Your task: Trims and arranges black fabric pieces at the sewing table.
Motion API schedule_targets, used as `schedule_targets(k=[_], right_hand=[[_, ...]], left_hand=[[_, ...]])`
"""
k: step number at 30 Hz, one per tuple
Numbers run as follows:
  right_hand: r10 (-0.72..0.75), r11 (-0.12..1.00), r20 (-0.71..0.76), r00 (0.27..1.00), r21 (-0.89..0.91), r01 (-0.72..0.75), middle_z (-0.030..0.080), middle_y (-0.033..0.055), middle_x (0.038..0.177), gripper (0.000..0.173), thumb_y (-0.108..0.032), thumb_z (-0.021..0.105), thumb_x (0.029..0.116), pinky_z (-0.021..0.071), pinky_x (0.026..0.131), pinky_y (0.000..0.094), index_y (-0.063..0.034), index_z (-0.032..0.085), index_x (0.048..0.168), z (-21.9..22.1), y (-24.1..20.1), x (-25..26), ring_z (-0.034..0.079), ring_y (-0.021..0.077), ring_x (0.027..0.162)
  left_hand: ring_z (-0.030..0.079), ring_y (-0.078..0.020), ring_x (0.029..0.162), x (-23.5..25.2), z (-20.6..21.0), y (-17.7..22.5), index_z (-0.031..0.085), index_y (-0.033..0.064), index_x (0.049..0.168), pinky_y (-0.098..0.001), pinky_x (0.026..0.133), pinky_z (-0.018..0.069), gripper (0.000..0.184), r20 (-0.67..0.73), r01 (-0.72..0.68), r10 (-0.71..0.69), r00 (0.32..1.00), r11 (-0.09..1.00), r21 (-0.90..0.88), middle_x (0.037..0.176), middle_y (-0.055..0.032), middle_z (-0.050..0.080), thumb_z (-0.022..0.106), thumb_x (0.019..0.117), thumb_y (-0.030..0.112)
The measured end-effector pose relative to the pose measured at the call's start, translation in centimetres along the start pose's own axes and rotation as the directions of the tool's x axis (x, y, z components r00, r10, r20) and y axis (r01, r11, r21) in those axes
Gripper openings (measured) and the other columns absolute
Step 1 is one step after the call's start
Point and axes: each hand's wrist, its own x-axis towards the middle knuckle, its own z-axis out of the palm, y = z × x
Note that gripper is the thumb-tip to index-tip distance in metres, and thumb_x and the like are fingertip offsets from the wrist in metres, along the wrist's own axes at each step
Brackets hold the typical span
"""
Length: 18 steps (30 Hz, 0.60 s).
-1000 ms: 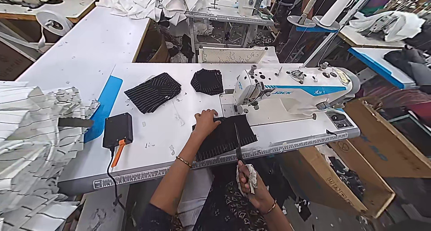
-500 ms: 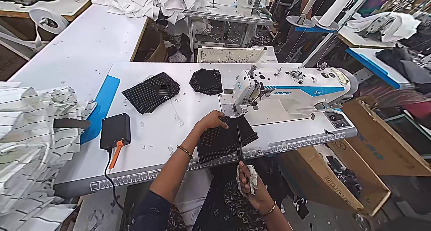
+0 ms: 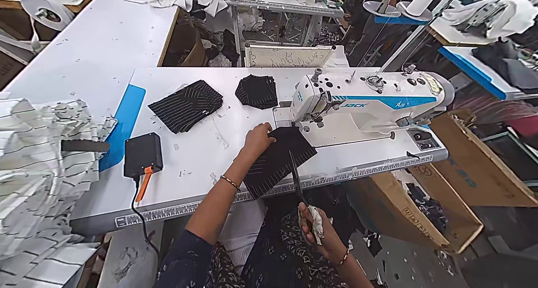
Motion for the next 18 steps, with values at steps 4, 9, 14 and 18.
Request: schedule_targets(k=[4, 9, 14, 18], right_hand=[[-0.013, 1.000, -0.002, 1.000, 0.021, 0.013, 0.059, -0.0024, 0.059, 0.035, -0.029, 0.043, 0.1104, 0.0460, 0.042, 0.0152, -0.0074, 0.058, 0.087, -0.5, 0.8, -1.1, 0.054, 0.0024, 0.044], [0.014, 0.996, 0.026, 1.000, -0.084, -0.012, 0.056, -0.0086, 0.062, 0.035, -0.037, 0.040, 0.1081, 0.0460, 0.045, 0.0147, -0.0140, 0.057, 0.089, -3.6, 0.1, -4.3, 0.053, 0.0000, 0.049], [0.137, 0.948, 0.008, 0.990, -0.292, -0.129, 0.051, -0.0108, 0.058, 0.027, -0.038, 0.053, 0.1024, 0.0431, 0.044, 0.0157, -0.0183, 0.057, 0.084, -7.0, -1.2, -6.2, 0.050, -0.0001, 0.046], [0.190, 0.891, 0.074, 0.979, -0.431, -0.140, 0.050, -0.0120, 0.059, 0.025, -0.041, 0.062, 0.0977, 0.0423, 0.046, 0.0159, -0.0191, 0.056, 0.087, -6.2, -2.1, -4.7, 0.049, -0.0008, 0.047]], left_hand=[[0.063, -0.0451, 0.112, -4.6, 2.1, 1.6, 0.066, -0.0044, 0.122, -0.0594, 0.094, 0.0487, 0.031, -0.240, -0.256, 0.266, 0.934, 0.964, 0.069, 0.117, -0.0274, 0.065, 0.061, 0.1015, 0.018], [0.064, -0.0401, 0.122, -11.4, 9.8, -0.2, 0.070, -0.0015, 0.123, -0.0551, 0.104, 0.0487, 0.046, -0.241, -0.475, 0.475, 0.846, 0.878, 0.064, 0.126, -0.0215, 0.069, 0.071, 0.0938, 0.034], [0.067, -0.0357, 0.118, -11.5, 12.4, -2.5, 0.075, 0.0004, 0.109, -0.0474, 0.105, 0.0513, 0.026, -0.465, -0.558, 0.525, 0.713, 0.826, 0.077, 0.117, -0.0164, 0.073, 0.071, 0.0903, 0.019], [0.069, -0.0336, 0.116, -11.0, 13.0, -3.6, 0.075, 0.0014, 0.097, -0.0447, 0.106, 0.0515, 0.016, -0.541, -0.640, 0.583, 0.606, 0.761, 0.104, 0.109, -0.0151, 0.075, 0.064, 0.0943, 0.013]])
